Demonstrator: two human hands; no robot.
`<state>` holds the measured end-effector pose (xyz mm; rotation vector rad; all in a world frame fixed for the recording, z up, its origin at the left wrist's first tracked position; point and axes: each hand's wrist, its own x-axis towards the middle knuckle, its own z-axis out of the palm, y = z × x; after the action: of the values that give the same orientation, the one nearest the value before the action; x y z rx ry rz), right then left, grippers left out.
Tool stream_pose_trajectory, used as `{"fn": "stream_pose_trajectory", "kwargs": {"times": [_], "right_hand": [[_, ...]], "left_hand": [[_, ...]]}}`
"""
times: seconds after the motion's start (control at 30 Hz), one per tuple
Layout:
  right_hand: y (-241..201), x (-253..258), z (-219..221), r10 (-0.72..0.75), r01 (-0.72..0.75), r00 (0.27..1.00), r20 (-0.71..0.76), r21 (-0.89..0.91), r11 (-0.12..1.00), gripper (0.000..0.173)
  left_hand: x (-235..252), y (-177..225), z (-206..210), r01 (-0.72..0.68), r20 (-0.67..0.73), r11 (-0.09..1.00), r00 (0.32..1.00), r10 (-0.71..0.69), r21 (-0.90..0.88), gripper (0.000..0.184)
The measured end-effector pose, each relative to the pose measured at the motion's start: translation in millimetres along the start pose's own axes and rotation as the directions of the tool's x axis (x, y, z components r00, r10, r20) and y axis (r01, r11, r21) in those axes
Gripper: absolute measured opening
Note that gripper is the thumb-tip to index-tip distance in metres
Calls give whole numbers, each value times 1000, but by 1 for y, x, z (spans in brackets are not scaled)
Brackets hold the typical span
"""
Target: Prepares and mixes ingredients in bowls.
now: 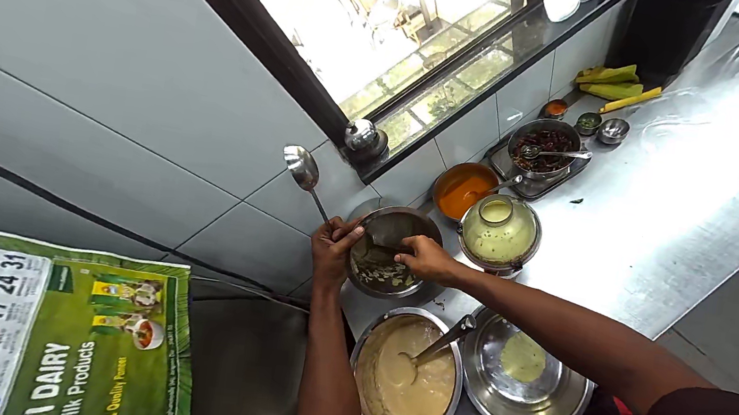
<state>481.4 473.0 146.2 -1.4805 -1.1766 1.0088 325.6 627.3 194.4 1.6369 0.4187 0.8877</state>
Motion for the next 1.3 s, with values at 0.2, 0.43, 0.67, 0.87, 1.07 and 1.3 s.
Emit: {"fn": "stream_pose_trajectory", "kwargs": {"times": [0.2,0.43,0.67,0.87,1.07,1.3], "right_hand": [[-2,-17,11,228,-84,965,-127,677,731,34],[-7,-21,-7,-4,-50,994,-107,-495,868,35],[-12,-14,-2,-168,217,974,153,-841,496,27],[-32,0,-22,-120,354,935,333,-890,289,16],[-63,14,-41,-40,443,896,441,-895,51,20],[-60,18,-25,77,369,926,369,-929,19,22]], "left_hand": [[4,4,9,1,9,999,1000,-1,52,31],[17,6,17,8,82,992,996,-18,122,30],[36,19,12,99,248,982,959,-137,161,30],[39,24,15,113,275,979,948,-158,171,29],[47,22,19,150,325,971,923,-206,188,27],[46,17,29,137,379,974,904,-197,180,24]]}}
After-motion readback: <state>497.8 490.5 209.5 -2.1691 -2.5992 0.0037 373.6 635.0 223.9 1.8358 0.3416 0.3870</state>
